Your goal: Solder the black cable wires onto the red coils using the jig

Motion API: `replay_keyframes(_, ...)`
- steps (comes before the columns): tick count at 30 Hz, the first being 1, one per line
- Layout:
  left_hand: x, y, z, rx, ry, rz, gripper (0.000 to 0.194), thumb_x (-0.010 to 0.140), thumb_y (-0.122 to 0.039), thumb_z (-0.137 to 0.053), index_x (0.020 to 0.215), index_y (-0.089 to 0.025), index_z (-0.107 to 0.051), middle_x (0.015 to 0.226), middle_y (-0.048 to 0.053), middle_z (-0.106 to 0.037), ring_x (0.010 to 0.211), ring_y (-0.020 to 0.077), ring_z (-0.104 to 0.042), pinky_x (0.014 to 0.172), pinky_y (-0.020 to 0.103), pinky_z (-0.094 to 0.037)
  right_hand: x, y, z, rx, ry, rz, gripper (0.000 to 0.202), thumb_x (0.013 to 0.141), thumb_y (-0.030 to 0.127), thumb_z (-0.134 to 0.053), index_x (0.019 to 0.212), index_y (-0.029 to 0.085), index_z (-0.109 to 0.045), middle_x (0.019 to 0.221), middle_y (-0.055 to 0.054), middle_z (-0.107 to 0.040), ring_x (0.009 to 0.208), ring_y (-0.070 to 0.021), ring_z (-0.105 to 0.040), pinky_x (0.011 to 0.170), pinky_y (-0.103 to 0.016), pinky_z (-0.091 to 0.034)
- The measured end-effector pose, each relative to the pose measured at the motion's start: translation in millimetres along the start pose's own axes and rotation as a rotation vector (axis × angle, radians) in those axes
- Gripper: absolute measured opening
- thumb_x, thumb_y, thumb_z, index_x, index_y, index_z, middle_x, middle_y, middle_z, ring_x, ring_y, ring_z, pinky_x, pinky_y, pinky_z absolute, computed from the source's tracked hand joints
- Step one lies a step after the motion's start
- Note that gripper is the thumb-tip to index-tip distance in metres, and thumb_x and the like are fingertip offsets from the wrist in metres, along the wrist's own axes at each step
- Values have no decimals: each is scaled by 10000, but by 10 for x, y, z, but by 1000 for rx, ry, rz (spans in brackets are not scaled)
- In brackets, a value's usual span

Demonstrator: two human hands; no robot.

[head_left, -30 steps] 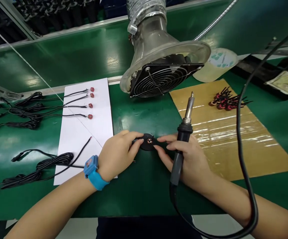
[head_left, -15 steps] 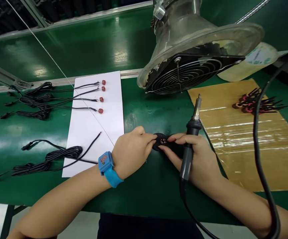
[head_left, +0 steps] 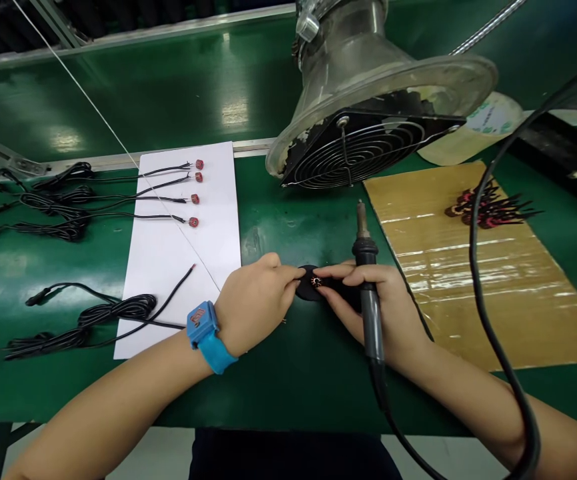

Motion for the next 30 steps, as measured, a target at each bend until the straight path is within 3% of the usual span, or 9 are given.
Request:
replay_keyframes(5, 15, -10, 15, 2, 29, 27, 326, 900, -256, -411, 1160, -253, -608, 892, 25, -577, 737, 176, -602, 635, 315, -476, 4, -2, -21, -61, -92, 1, 376, 711, 207, -708, 950, 225, -418, 845, -24, -598, 778, -164, -622, 684, -333, -516)
replay_keyframes(10, 21, -12, 24, -16, 31, 34, 328, 904, -266, -400, 1148, -253, -618, 879, 25, -576, 716, 170, -597, 644, 319, -478, 22, -3, -23, 22, -20, -60, 336, 751, 148, -655, 962, 225, -404, 881, -19, -604, 822, -145, -626, 727, -316, -515)
replay_keyframes(19, 26, -18, 56, -83, 23, 34, 290, 893, -257, -424, 1091, -239, -636, 865, 29, -568, 714, 146, -573, 664, 293, -454, 62, -93, 21, 105, 128, 0, 277, 811, 105, -562, 969, 239, -378, 964, -23, -643, 949, -141, -610, 815, -342, -504)
replay_keyframes(25, -24, -90, 100, -168, -19, 95, 248, 886, -347, -435, 813, -188, -611, 734, 5, -538, 603, 118, -488, 522, 253, -344, 81, 13, 108, 189, -50, -15, 368, 741, 84, -633, 942, 244, -369, 912, -17, -620, 858, -142, -626, 750, -316, -524)
replay_keyframes(30, -29, -157, 95, -318, 138, 159, 372, 900, -425, -365, 696, -184, -561, 547, -29, -434, 488, 97, -397, 462, 243, -273, 83, 71, 100, 262, -96, -4, 387, 736, 24, -606, 947, 244, -368, 827, 0, -594, 762, -120, -624, 707, -294, -523)
Point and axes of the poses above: each hand's wrist, its own x-axis towards the middle knuckle, its own z-axis out of the back of the hand, y = z × x, the point moved 2 cm from there along x, towards the middle knuckle
